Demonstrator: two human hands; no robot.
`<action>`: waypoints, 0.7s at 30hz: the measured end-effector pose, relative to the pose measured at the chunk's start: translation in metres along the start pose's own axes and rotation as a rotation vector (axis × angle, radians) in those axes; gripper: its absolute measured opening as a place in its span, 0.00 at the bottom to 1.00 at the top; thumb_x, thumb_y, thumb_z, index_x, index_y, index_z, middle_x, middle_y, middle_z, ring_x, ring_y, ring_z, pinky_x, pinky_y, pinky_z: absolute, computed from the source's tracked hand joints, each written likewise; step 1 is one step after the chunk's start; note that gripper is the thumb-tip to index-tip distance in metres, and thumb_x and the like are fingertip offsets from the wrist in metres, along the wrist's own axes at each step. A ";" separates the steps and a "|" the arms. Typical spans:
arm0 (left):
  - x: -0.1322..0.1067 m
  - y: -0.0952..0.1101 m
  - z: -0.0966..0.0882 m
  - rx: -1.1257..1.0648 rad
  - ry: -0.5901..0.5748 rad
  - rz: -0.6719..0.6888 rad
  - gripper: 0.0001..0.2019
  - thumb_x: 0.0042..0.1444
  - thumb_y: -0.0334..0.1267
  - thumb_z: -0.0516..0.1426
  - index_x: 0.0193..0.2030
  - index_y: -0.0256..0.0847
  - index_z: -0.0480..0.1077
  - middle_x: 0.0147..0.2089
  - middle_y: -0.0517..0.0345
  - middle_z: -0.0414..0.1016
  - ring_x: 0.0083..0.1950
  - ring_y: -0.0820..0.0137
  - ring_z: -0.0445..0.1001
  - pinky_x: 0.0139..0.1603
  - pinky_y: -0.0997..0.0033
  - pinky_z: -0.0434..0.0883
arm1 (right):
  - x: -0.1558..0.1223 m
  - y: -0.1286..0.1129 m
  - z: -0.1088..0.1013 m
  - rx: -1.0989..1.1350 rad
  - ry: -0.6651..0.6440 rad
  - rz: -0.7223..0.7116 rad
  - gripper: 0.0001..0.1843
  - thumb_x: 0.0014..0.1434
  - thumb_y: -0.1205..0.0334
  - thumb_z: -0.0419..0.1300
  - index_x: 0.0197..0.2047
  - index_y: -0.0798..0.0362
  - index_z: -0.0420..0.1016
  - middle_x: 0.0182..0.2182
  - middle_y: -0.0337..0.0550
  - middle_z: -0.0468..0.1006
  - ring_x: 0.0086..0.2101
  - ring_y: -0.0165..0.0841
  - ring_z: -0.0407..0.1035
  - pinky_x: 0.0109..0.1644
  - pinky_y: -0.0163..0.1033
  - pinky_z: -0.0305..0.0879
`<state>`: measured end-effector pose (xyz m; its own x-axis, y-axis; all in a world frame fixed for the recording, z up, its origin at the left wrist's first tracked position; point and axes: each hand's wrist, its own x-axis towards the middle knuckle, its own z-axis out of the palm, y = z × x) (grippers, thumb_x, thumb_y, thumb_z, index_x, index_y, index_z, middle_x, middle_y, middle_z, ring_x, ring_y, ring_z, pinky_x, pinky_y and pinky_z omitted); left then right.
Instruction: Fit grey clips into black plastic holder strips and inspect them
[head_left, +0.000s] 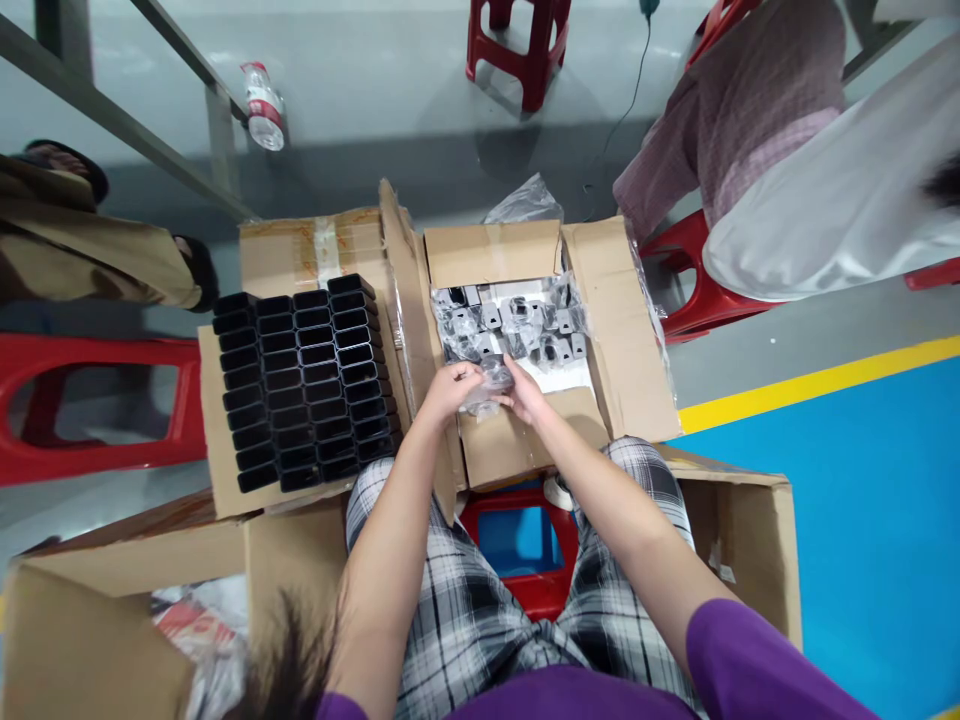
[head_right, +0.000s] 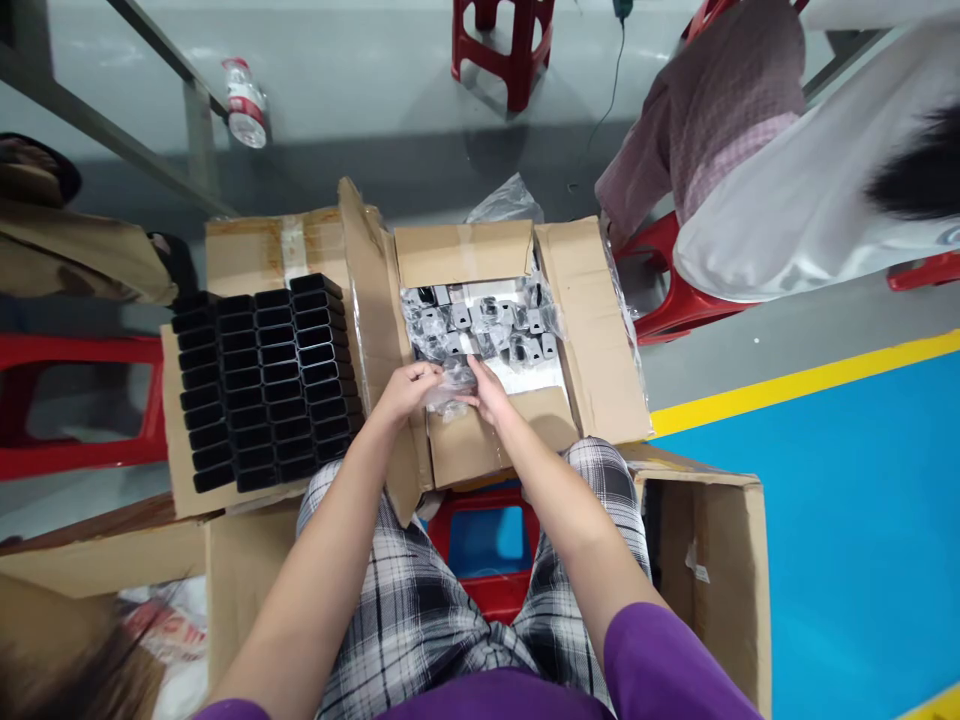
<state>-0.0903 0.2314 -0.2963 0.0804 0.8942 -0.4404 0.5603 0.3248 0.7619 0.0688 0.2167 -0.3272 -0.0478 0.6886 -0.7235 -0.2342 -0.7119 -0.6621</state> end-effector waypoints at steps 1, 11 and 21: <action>0.000 -0.002 -0.001 0.055 0.017 -0.021 0.09 0.55 0.41 0.56 0.26 0.40 0.68 0.34 0.56 0.78 0.38 0.65 0.77 0.41 0.69 0.72 | 0.000 0.000 -0.003 -0.074 0.047 -0.034 0.22 0.62 0.39 0.58 0.47 0.49 0.69 0.40 0.41 0.79 0.33 0.31 0.74 0.36 0.37 0.77; -0.020 -0.017 0.030 0.489 -0.281 -0.085 0.19 0.63 0.43 0.62 0.58 0.41 0.71 0.59 0.47 0.75 0.56 0.60 0.76 0.58 0.51 0.74 | -0.001 -0.011 -0.018 -0.863 0.283 -0.280 0.21 0.62 0.60 0.62 0.58 0.50 0.72 0.61 0.57 0.71 0.63 0.52 0.63 0.67 0.55 0.59; -0.011 -0.025 0.033 0.427 -0.226 -0.090 0.16 0.66 0.44 0.59 0.55 0.39 0.72 0.56 0.49 0.75 0.53 0.63 0.76 0.54 0.54 0.77 | 0.018 -0.025 -0.030 -0.821 0.249 -0.259 0.08 0.59 0.57 0.65 0.40 0.51 0.81 0.46 0.53 0.83 0.54 0.46 0.73 0.57 0.47 0.68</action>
<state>-0.0778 0.2031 -0.3261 0.1670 0.7637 -0.6236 0.8574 0.1998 0.4743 0.1034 0.2427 -0.3293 0.1442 0.8597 -0.4900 0.5648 -0.4781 -0.6726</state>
